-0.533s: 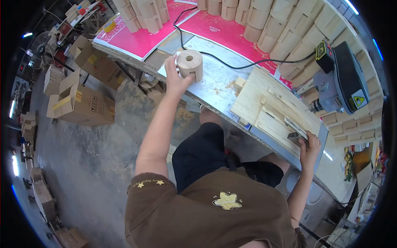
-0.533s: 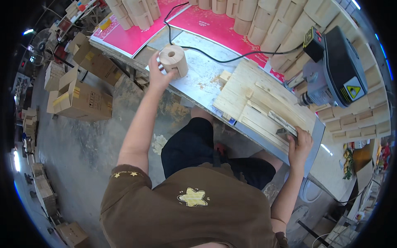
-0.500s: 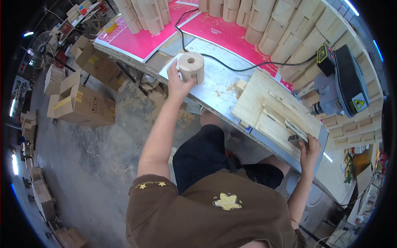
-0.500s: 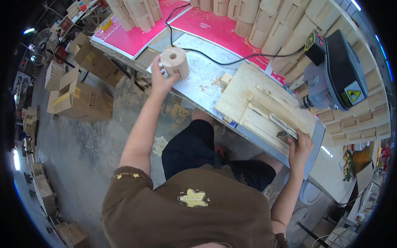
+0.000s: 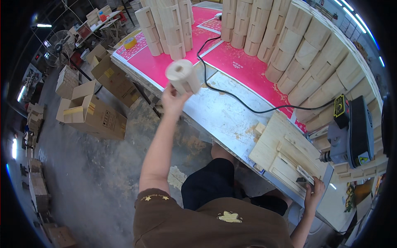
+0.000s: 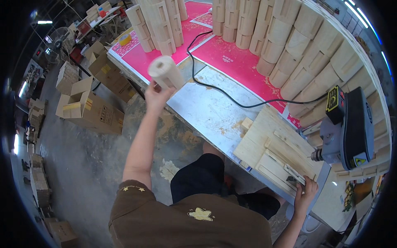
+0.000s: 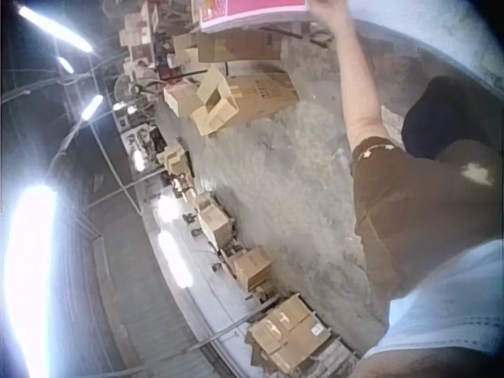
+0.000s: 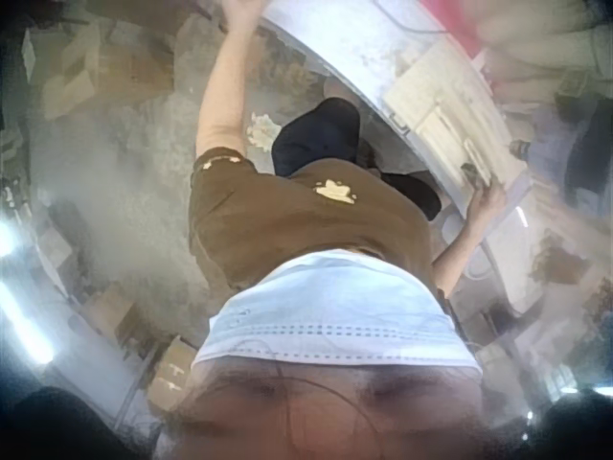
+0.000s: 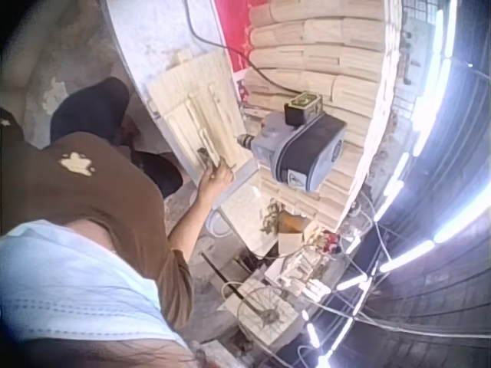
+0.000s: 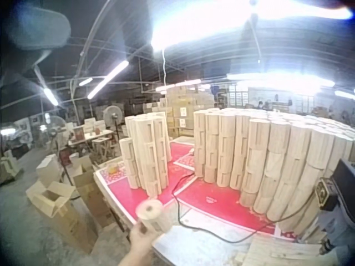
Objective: Use a plunge router to create decorative or functional grooves in cylindrical wooden blocks.
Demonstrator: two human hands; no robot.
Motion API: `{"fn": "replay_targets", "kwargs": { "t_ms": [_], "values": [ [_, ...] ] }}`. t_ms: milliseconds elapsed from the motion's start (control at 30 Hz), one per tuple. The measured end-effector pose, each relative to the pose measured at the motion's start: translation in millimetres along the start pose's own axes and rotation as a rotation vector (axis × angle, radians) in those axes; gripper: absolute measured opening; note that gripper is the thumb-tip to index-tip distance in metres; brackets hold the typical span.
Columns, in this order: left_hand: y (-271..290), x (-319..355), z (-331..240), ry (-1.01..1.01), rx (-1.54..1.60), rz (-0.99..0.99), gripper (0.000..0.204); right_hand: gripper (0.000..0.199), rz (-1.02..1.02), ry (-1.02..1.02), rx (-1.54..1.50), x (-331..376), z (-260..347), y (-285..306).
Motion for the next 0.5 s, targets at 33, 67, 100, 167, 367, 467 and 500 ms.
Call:
{"fn": "replay_targets", "kwargs": {
  "t_ms": [33,67,100,167,367,467,500],
  "values": [
    [12.9,-13.2,-12.7,-0.015,-0.094,-0.061,0.063,0.038,0.001,-0.005,0.006,0.5,-0.6,0.0],
    [29.4,-25.8,-21.5,-0.030,-0.193,-0.126,0.061,0.038,0.004,-0.015,0.014,0.6,-2.6,-0.7],
    [49.5,-41.7,-21.5,-0.101,-0.192,-0.157,0.059,0.038,0.008,-0.020,0.018,-0.4,-3.4,-1.9],
    [75.7,-64.9,-18.7,-0.167,-0.185,-0.181,0.056,0.039,0.024,-0.027,0.007,-0.8,-4.5,-2.5],
    [124.9,-94.9,-24.6,-0.149,-0.211,-0.327,0.054,0.041,0.028,-0.043,-0.001,-0.2,-6.9,-3.9],
    [143.3,-106.4,-35.4,-0.205,-0.228,-0.345,0.054,0.039,0.027,-0.052,-0.002,-0.6,-3.5,-0.3],
    [148.3,-110.0,-40.4,-0.223,-0.229,-0.337,0.054,0.036,0.033,-0.054,0.005,-2.3,-1.7,-0.5]
  ]
}}
Point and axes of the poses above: each hand's wrist, its own x-axis away from the middle knuckle, its own y-axis out of the back of the hand, z = x × y, the point moved 7 cm from there along -x, towards the middle knuckle, and after that the axes turned 12 degrees about z, right-handed, at the moved point
